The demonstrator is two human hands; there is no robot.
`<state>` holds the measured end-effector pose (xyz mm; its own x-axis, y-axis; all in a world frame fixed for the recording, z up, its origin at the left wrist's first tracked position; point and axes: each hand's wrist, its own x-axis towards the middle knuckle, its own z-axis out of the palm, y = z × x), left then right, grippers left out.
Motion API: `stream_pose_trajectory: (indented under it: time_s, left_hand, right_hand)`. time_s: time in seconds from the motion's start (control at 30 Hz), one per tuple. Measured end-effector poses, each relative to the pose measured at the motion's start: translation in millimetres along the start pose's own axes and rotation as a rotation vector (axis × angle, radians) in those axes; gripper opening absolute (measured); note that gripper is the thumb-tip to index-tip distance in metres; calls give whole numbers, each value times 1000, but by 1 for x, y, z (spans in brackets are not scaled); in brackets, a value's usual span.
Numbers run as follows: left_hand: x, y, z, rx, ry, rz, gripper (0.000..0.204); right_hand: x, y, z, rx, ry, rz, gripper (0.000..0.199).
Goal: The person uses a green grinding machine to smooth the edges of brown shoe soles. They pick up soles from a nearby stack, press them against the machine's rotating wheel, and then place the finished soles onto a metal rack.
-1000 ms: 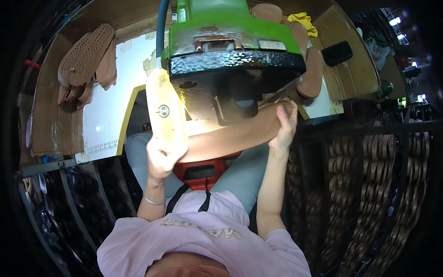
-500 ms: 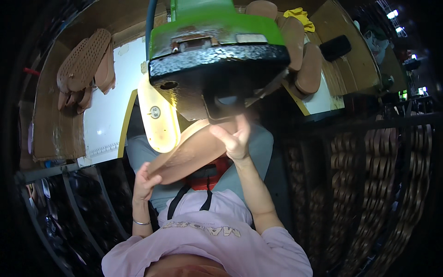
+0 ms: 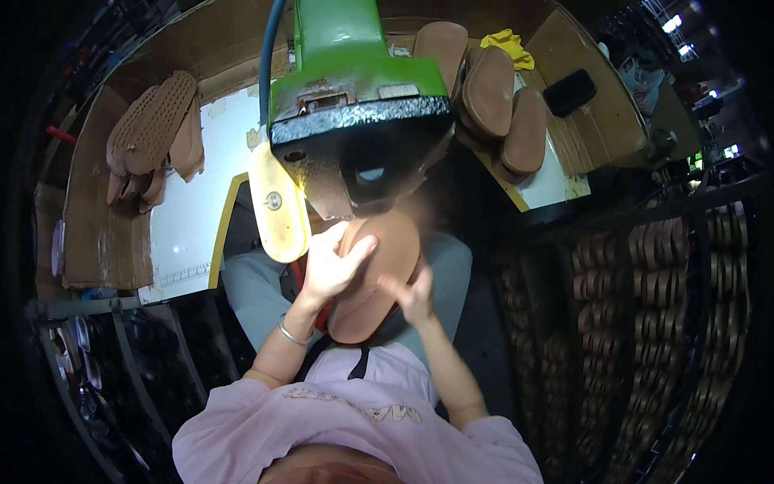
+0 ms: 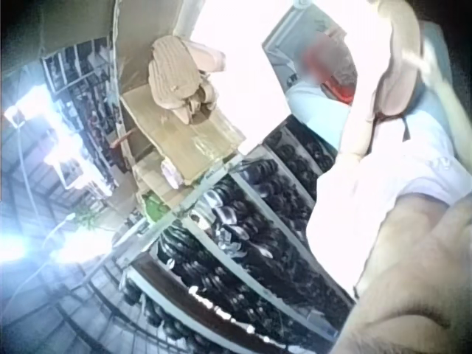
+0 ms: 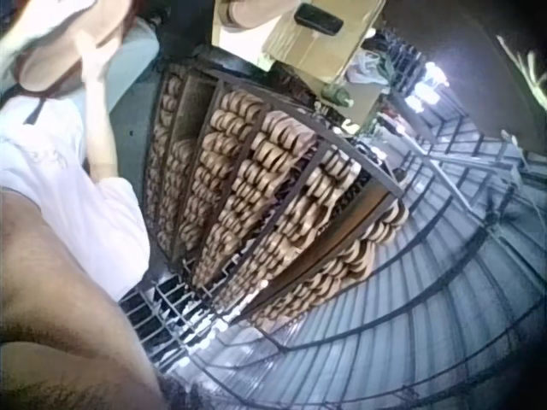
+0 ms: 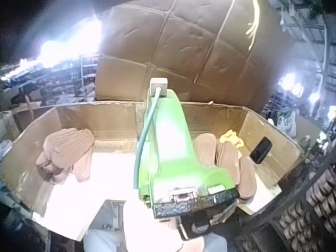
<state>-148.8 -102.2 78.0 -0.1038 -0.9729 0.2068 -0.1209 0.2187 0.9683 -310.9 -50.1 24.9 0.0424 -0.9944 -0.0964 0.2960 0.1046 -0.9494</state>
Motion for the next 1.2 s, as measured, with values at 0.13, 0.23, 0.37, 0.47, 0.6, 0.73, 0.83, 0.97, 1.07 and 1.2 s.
stream_pose_trajectory:
  time_s: [0.13, 0.23, 0.37, 0.47, 0.6, 0.73, 0.83, 0.97, 1.07, 1.2]
  left_hand:
    - [-16, -15, 13, -218, 88, -115, 29]
    - [-35, -41, 17, -268, 189, -126, 32]
    - [-42, -37, 15, -261, 220, -93, 40]
    - [-43, -34, 10, -325, 232, -124, 46]
    - [-40, -19, -12, -298, 149, -160, 49]
    - [-39, -8, -29, -349, 169, -115, 44]
    - [-43, -8, -45, -358, 254, -77, 37]
    - [-61, -19, -86, -358, 288, -93, 36]
    - [-79, -29, -111, -430, 345, -166, 32]
    - [-104, -44, -132, -527, 343, -259, 23]
  right_hand:
    - [-82, 51, -12, 56, -64, 382, 64]
    - [-108, 48, -35, 206, 97, 436, 57]
    - [-109, 26, -69, 227, 455, 185, 39]
    - [-76, -8, -77, 106, 566, -18, 39]
    - [-16, -48, -76, -20, 600, -206, 40]
    - [36, -85, -76, -192, 359, -239, 40]
    - [62, -94, -66, -308, 132, -338, 37]
    - [72, -82, -40, -364, -47, -320, 39]
    - [67, -75, -12, -356, -80, -284, 42]
    - [62, -61, 7, -323, -152, -216, 50]
